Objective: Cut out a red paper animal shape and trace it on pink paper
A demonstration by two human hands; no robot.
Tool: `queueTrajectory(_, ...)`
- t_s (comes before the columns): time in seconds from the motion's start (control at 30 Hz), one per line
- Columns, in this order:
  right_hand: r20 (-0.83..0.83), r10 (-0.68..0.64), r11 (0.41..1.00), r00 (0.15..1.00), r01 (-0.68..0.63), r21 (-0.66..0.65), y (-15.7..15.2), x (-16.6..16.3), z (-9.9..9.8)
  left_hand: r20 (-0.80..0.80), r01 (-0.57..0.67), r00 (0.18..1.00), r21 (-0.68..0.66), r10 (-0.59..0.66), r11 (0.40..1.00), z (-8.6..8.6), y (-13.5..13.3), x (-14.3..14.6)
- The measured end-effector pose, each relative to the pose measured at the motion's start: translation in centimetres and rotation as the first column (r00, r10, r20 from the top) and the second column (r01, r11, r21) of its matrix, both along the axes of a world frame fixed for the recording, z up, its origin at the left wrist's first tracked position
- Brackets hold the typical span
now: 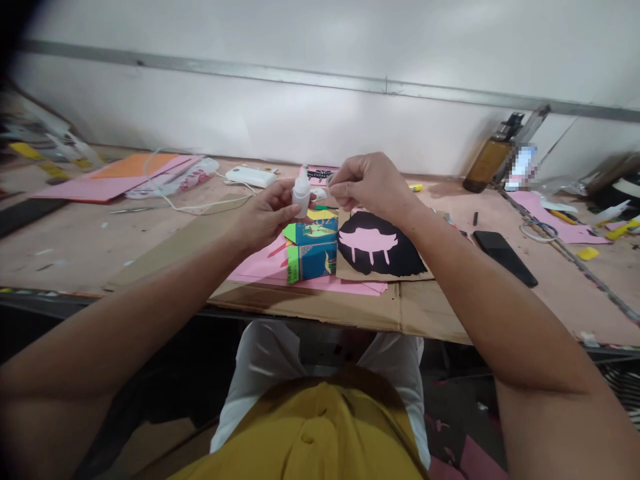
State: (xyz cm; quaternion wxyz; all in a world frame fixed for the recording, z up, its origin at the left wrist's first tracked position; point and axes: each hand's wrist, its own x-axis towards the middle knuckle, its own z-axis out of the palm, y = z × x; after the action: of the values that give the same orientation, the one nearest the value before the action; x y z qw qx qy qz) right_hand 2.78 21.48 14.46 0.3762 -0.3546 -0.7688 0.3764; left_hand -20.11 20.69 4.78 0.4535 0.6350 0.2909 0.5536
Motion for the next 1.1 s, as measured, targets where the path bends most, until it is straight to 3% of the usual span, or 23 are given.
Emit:
queueTrajectory(0.13,-0.009,-0.021,0.99,1.0,0.02,-0.142,0.4,0.0,-1.2,-0.043,0.019,0.999,0.092,-0.015,0.996,-0.1,-0.5,0.0)
queueTrajectory(0.23,-0.064,-0.061,0.983,0.996,0.049,-0.177,0.6,-0.1,-2.1,-0.156,0.046,0.987,0.08,-0.033,0.996,-0.1,-1.0,0.1)
queueTrajectory(0.4,-0.088,-0.072,0.989,0.994,0.06,-0.133,0.2,-0.2,-2.3,-0.248,0.038,0.968,0.032,-0.029,0.999,-0.2,-1.6,0.3)
queueTrajectory(0.8,-0.117,-0.036,0.995,0.992,0.025,-0.096,-0.3,-0.1,-2.6,-0.382,0.002,0.922,0.145,0.054,0.989,-0.7,-1.3,0.1)
queueTrajectory(1.1,-0.085,-0.047,0.997,0.995,0.041,-0.07,-0.3,0.1,-2.6,-0.456,-0.044,0.884,0.138,0.103,0.989,-0.2,-1.8,0.3)
